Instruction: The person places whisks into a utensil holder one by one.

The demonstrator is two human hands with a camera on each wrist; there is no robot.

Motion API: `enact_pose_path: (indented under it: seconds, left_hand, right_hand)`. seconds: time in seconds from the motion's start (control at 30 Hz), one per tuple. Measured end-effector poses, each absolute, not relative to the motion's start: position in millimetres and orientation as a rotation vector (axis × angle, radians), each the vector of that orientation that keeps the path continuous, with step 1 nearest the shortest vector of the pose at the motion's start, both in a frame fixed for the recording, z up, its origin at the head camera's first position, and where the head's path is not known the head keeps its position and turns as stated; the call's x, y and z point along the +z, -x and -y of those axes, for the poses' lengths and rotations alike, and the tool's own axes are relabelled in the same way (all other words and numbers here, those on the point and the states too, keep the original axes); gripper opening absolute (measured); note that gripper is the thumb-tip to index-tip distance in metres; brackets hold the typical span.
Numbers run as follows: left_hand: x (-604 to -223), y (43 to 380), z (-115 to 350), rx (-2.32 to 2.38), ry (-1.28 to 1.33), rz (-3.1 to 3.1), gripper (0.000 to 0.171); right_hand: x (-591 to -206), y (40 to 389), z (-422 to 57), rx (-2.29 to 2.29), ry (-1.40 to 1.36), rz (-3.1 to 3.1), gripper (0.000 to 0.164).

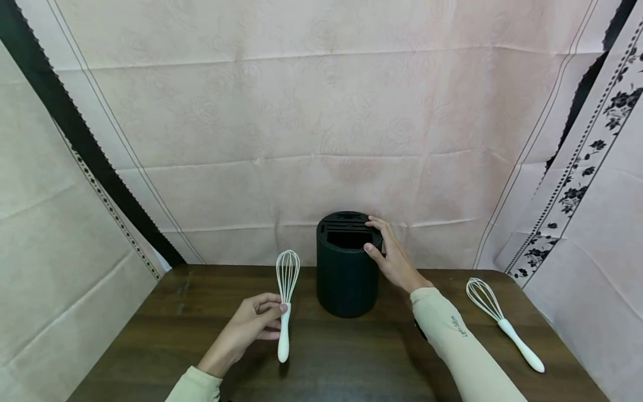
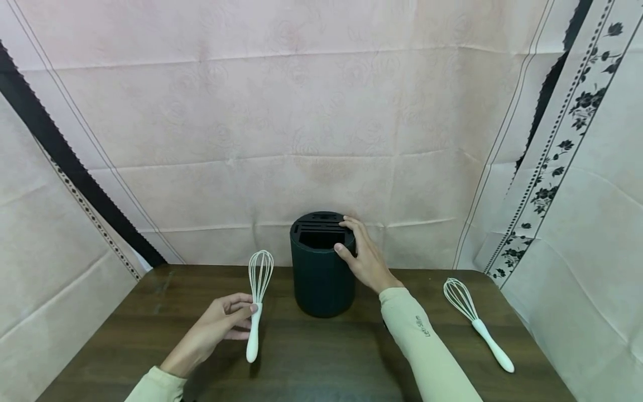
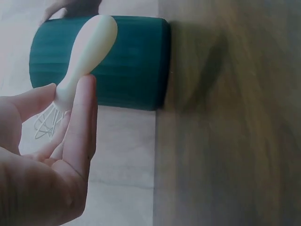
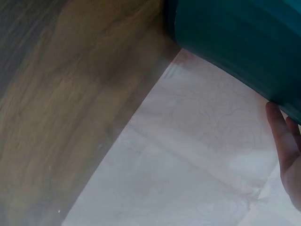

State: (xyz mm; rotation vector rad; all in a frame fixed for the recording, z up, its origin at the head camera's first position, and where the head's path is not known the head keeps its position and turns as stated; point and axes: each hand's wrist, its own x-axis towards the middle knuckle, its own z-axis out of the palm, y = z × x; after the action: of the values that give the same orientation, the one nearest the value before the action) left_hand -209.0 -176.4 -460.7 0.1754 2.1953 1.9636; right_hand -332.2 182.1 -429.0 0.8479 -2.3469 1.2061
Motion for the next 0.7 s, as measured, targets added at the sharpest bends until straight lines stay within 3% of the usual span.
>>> enact_pose_path:
  seconds: [0.7]
  left_hand:
    - [-424.5, 230.0, 150.7, 2.1, -0.174, -2.162, 0.049]
  right_hand:
    - [-436.1, 337.0, -176.5, 1.305, -0.833, 2.257, 0.056]
